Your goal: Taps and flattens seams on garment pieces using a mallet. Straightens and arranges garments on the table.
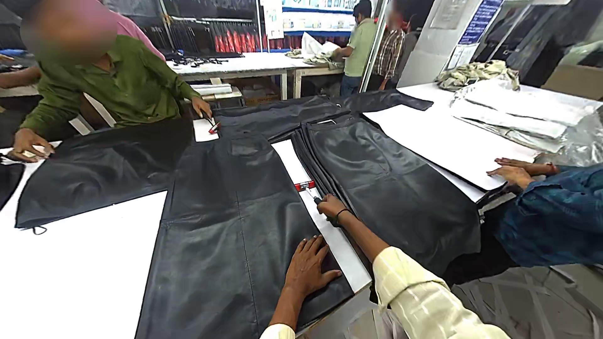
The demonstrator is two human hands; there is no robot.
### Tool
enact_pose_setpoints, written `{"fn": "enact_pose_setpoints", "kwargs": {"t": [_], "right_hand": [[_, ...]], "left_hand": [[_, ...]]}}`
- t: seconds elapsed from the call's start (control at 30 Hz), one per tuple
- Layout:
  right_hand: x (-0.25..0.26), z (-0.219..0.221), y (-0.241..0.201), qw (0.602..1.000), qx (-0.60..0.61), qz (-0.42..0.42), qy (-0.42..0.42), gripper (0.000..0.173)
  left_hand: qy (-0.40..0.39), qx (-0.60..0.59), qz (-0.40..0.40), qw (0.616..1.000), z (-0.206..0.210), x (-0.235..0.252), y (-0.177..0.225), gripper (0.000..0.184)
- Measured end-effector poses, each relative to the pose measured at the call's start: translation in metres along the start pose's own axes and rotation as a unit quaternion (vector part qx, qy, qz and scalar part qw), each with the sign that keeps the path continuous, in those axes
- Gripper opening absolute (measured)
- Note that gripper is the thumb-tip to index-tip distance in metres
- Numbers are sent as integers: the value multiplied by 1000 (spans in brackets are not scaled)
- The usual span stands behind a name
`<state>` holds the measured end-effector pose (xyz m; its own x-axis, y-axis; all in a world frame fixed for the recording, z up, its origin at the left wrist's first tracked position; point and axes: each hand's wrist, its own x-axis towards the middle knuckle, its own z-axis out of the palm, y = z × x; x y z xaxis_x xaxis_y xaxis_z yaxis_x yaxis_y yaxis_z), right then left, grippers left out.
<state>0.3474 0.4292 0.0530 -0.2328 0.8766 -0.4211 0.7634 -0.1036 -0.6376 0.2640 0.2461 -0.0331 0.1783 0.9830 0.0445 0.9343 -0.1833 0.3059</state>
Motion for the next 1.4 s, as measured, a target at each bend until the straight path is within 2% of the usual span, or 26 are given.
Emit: {"fn": "enact_pose_setpoints", "kwargs": {"t": [0.1,0.17,0.27,0.37,0.4,0.5,0.57,0.7,0.8,0.9,1.03,1.1,1.17,1.23,1.33,1.4], "right_hand": [[-55,-14,32,976,207,-54,-30,29],[-110,-14,67,953,272,-132,-32,37],[-173,0,128,958,227,-173,0,47],[-226,30,189,974,146,-150,84,56],[-242,36,202,977,123,-138,111,54],[-278,37,214,983,85,-125,103,49],[-295,34,205,980,64,-149,117,49],[-316,34,190,962,29,-200,185,64],[-313,49,207,969,-33,-163,183,55],[-306,39,216,986,0,-99,133,49],[-312,29,208,967,41,-161,193,66],[-309,36,215,970,-11,-164,181,60],[-304,36,222,983,-42,-126,127,49],[-305,30,221,983,-15,-128,129,52],[-310,33,220,969,10,-170,180,63],[-306,38,225,972,-42,-160,164,53]], "left_hand": [[19,7,6,1000,4,0,-1,102],[16,8,5,1000,4,-2,0,110],[-32,28,-13,999,2,-6,4,121],[-35,41,-18,998,3,-2,5,122],[-37,43,-22,998,3,2,6,122],[-33,46,-28,998,4,10,7,123],[-31,44,-29,998,4,13,7,123],[-9,44,-31,999,7,13,9,122],[-5,45,-32,998,8,13,10,122],[-13,46,-36,998,7,14,11,121],[-18,49,-37,998,7,13,11,123],[-8,52,-33,998,9,14,10,122],[-7,55,-34,998,10,14,10,122],[-18,51,-41,998,8,15,11,123],[-24,44,-45,998,7,13,10,122],[-25,44,-42,998,6,13,11,121]]}}
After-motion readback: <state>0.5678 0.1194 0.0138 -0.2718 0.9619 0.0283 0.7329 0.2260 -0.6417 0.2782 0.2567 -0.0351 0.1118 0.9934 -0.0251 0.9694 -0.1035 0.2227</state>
